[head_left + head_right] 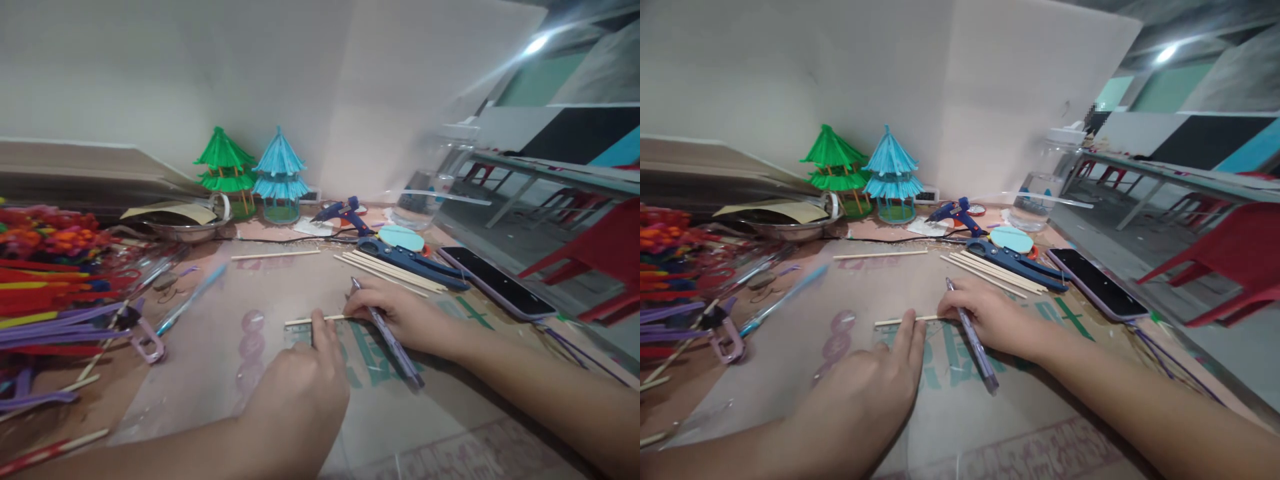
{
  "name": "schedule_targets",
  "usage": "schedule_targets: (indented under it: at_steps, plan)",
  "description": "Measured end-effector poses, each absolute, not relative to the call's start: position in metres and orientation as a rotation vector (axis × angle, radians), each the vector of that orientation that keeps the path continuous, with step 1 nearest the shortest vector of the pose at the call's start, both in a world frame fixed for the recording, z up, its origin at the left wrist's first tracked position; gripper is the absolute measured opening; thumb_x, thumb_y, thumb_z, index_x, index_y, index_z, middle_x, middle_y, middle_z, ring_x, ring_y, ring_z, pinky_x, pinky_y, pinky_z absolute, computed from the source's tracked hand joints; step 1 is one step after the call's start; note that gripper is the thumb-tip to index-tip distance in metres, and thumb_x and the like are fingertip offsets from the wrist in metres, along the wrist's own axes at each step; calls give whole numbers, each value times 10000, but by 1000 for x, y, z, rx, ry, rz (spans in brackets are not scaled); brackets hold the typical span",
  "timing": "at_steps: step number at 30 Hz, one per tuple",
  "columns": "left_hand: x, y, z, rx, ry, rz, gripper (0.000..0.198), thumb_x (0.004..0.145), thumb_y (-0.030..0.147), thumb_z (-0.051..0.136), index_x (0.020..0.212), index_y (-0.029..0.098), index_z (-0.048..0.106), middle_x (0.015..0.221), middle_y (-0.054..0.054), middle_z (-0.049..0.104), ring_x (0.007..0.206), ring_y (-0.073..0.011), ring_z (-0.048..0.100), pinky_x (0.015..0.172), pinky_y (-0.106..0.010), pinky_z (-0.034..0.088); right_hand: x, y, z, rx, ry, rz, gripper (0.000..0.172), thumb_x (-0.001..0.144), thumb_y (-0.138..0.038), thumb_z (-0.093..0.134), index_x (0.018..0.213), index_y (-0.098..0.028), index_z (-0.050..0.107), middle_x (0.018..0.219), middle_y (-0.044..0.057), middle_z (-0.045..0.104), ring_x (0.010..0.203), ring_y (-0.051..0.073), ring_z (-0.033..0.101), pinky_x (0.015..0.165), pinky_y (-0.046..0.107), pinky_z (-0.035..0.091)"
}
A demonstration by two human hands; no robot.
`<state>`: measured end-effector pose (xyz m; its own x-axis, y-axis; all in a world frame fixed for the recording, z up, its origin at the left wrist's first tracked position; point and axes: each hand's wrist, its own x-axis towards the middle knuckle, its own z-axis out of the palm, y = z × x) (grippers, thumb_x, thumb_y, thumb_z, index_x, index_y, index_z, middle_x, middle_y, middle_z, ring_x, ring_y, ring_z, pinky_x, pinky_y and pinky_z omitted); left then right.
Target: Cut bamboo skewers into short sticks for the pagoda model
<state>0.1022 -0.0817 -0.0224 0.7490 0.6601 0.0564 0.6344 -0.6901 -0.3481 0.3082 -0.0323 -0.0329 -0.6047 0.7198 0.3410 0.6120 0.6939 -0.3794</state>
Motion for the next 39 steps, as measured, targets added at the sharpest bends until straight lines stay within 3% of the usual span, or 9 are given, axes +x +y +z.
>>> schedule_targets:
  at_steps: [10, 16, 21, 39]
  plan:
    - [105, -82, -18, -2586, -881, 296, 588, 766, 19, 572, 1349, -27, 518, 1206, -352, 618, 480, -135, 630, 365, -192, 461, 308, -35, -39, -1058, -2432, 336, 176, 932, -131, 481, 873, -194, 635, 835, 41, 578, 775, 153, 558, 681, 252, 446]
    - [107, -80, -13, -2618, -948, 383, 608, 771, 57, 591, 1362, -45, 492, 807, -219, 739, 459, -169, 635, 357, -193, 458, 307, -38, -36, -1104, -2472, 288, 214, 929, -127, 454, 902, -182, 659, 830, 63, 589, 760, 168, 564, 657, 263, 436]
    - [109, -81, -10, -2633, -964, 440, 594, 804, 72, 560, 1381, -42, 470, 723, -177, 719, 462, -192, 645, 341, -200, 436, 305, -36, -37, -1016, -2438, 281, 262, 965, -228, 458, 950, -192, 717, 795, 68, 605, 730, 162, 577, 638, 263, 440]
    - [111, -79, -9, -2607, -954, 439, 527, 860, 128, 539, 1367, -12, 507, 751, -181, 733, 434, -167, 618, 314, -189, 319, 307, -36, -37, -993, -2463, 254, 289, 980, -268, 458, 987, -198, 738, 790, 81, 623, 721, 165, 589, 623, 265, 450]
